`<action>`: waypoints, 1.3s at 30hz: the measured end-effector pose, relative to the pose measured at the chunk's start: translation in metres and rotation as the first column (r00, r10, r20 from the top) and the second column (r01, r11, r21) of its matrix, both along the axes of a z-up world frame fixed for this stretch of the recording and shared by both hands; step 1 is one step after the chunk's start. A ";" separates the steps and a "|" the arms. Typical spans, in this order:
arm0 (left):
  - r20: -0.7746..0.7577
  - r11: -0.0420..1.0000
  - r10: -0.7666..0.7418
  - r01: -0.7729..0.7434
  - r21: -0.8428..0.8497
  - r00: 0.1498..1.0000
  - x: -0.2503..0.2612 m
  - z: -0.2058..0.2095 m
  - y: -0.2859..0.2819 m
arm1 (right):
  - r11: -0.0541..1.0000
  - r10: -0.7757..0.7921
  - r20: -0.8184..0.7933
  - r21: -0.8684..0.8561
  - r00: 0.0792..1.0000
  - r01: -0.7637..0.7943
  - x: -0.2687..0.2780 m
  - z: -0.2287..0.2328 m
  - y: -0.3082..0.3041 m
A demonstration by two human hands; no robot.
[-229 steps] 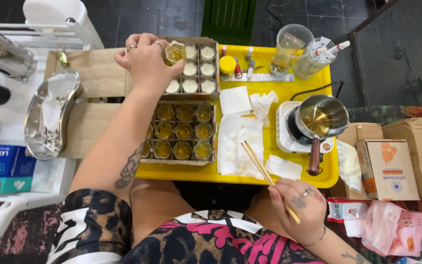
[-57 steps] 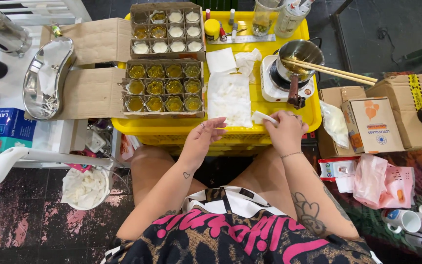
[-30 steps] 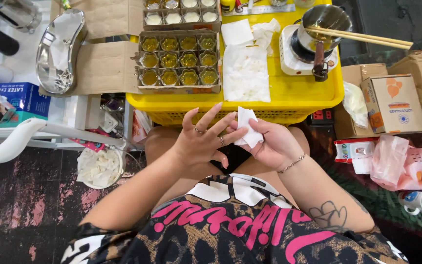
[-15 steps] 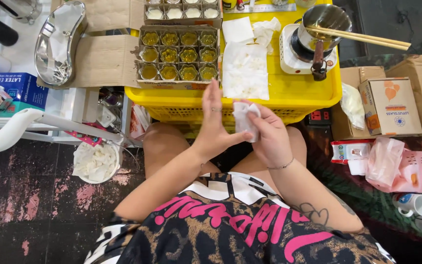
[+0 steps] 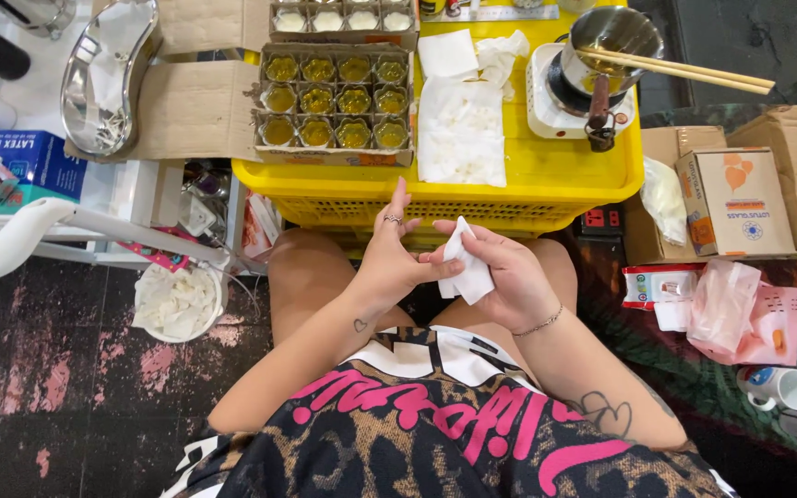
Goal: Preparing wax and pouring it into small glass containers to create candles.
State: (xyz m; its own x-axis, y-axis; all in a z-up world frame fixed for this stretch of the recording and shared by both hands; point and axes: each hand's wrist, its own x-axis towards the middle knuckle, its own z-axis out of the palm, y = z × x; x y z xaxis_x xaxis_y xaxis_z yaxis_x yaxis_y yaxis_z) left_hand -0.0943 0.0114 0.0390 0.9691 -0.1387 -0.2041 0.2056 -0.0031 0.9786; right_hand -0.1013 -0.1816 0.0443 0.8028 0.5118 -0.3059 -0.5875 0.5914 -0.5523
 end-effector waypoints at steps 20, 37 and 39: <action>0.030 0.927 0.004 0.007 -0.374 1.000 -0.009 -0.037 -0.016 | 0.939 -0.340 0.124 -0.004 0.932 0.343 0.003 0.011 0.022; -0.183 0.845 -0.012 -0.087 -0.527 0.983 0.023 -0.043 0.011 | 0.981 0.001 0.214 -0.191 0.977 0.041 0.040 -0.020 -0.010; -0.136 0.867 -0.019 -0.051 -0.495 0.991 0.036 -0.040 0.018 | 0.959 -0.031 0.190 -0.271 0.981 0.083 0.053 -0.024 0.000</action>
State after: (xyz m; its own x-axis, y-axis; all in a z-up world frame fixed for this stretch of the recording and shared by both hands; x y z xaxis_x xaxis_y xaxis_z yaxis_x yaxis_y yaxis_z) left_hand -0.0586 0.0290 -0.0012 0.9411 -0.2402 -0.2381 0.3284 0.4801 0.8134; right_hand -0.0482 -0.1820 0.0200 0.8833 0.3800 -0.2745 -0.4314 0.4298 -0.7932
